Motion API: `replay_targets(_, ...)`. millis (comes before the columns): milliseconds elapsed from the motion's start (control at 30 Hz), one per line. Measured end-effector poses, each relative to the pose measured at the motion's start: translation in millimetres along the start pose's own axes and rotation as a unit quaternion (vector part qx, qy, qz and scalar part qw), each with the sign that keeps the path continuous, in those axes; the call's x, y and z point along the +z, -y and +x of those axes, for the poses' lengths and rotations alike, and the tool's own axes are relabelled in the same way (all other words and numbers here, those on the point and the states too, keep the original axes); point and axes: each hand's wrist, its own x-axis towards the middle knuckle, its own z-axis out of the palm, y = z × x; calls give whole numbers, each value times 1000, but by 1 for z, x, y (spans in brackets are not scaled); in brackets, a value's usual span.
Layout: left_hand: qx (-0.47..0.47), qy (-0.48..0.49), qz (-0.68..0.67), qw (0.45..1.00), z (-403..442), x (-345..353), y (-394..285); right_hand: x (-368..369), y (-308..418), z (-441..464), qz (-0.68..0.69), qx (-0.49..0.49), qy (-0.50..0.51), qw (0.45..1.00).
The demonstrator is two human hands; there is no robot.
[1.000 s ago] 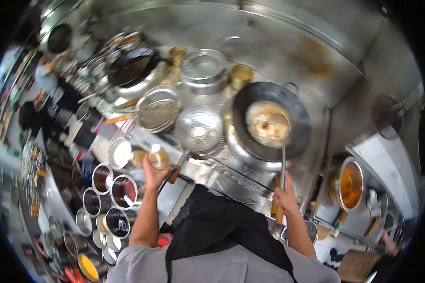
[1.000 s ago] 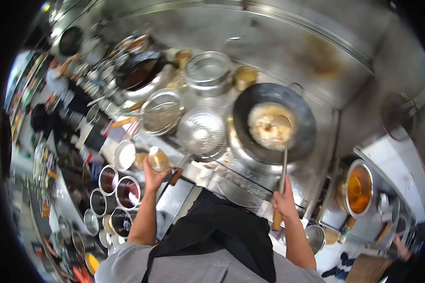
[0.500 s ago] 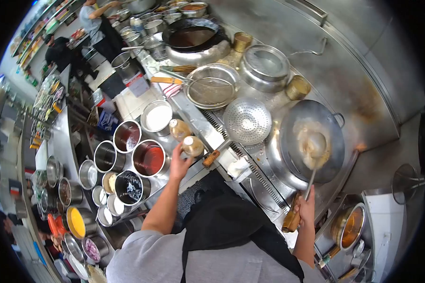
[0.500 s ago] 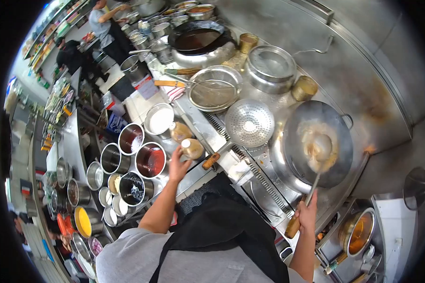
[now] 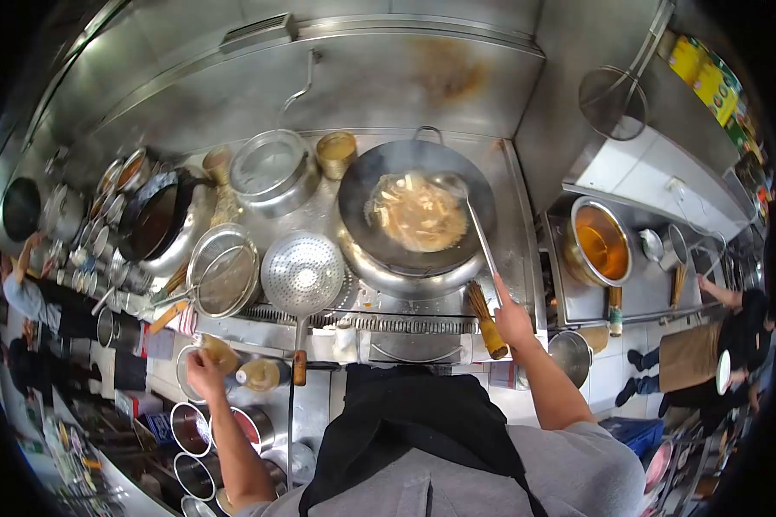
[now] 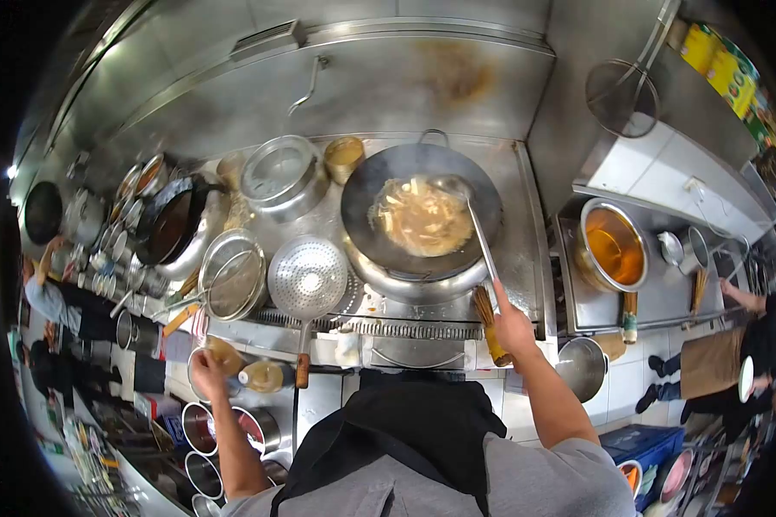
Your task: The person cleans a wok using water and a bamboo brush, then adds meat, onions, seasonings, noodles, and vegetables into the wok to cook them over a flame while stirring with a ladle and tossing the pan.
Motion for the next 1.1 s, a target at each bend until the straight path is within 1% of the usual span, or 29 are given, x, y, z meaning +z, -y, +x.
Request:
replay_targets(33, 40, -10, 25, 999, 16, -9, -28, -2, -13, -12, -41, -2, -2, 999)
replay_targets(67, 74, -6, 1, 997, 33, -19, -57, -1, -22, -23, -38, 4, -5, 999)
replay_targets(133, 153, -31, -45, 987, 60, -35, -138, -2, -33, -35, 13, 5, 18, 1000)
replay_targets(167, 189, 14, -66, 980, 79, -37, -166, -23, -3, -45, 67, 54, 70, 994)
replay_targets(200, 234, 47, -74, 968, 95, -35, -195, -13, -6, -45, 133, -3, 42, 990)
replay_targets(233, 246, 88, -100, 960, 102, -31, -237, -4, -7, -47, 190, -45, 27, 980)
replay_targets(267, 280, 157, -79, 944, 111, -27, -277, 5, -9, -49, 245, -88, 17, 965)
replay_targets(333, 349, 228, 16, 909, 112, -2, -344, -18, 20, -60, 356, -22, 118, 927)
replay_targets(367, 395, 262, 73, 878, 109, 13, -371, -31, 35, -68, 432, 8, 156, 889)
replay_targets(400, 405, 289, 151, 854, 105, 31, -394, -33, 36, -70, 435, -7, 173, 883)
replay_targets(433, 392, 318, 212, 837, 95, 44, -420, -36, 39, -72, 434, -7, 173, 884)
replay_targets(467, 409, 346, 246, 808, 86, 57, -440, -38, 43, -74, 456, -16, 186, 870)
replay_targets(500, 414, 360, 259, 795, 77, 72, -456, -41, 45, -75, 478, -26, 199, 855)
replay_targets(533, 419, 375, 273, 781, 69, 90, -468, -42, 45, -76, 471, -26, 208, 857)
replay_targets(600, 410, 369, 267, 790, 54, 129, -476, -43, 47, -75, 480, -22, 217, 850)
replay_targets(633, 410, 367, 268, 791, 50, 151, -470, -44, 48, -74, 491, -18, 223, 842)
replay_targets(667, 400, 357, 258, 804, 45, 175, -463, -44, 48, -72, 503, -12, 228, 833)
replay_targets(733, 382, 342, 224, 829, 38, 192, -458, -39, 49, -62, 498, -16, 218, 839)
replay_targets(767, 383, 342, 224, 829, 34, 193, -451, -34, 45, -57, 492, -15, 211, 844)
replay_targets(800, 348, 337, 150, 862, 32, 196, -439, -28, 35, -45, 477, -7, 235, 847)
replay_targets(833, 311, 328, 75, 889, 32, 197, -428, -14, 26, -27, 479, -7, 235, 846)
replay_targets(867, 283, 307, 0, 909, 30, 197, -414, 5, 16, -6, 374, -68, 171, 909)
replay_targets(900, 284, 307, 2, 908, 28, 198, -397, 17, 13, 9, 319, -100, 140, 932)
replay_targets(933, 226, 286, -109, 925, 27, 198, -378, 28, 9, 24, 261, -128, 105, 951)
replay_targets(967, 164, 259, -220, 926, 27, 195, -359, 35, 14, 39, 161, -88, 61, 981)
replay_targets(1000, 161, 256, -218, 928, 28, 189, -341, 39, 20, 48, 58, -50, 16, 997)
replay_targets(1033, 105, 249, -262, 927, 30, 181, -323, 37, 29, 51, 56, -55, 19, 997)
replay_targets(1067, 47, 239, -305, 921, 32, 173, -305, 34, 39, 53, 75, -8, 19, 997)
replay_targets(1100, 55, 231, -328, 914, 35, 157, -292, 33, 46, 53, 93, 38, 21, 995)
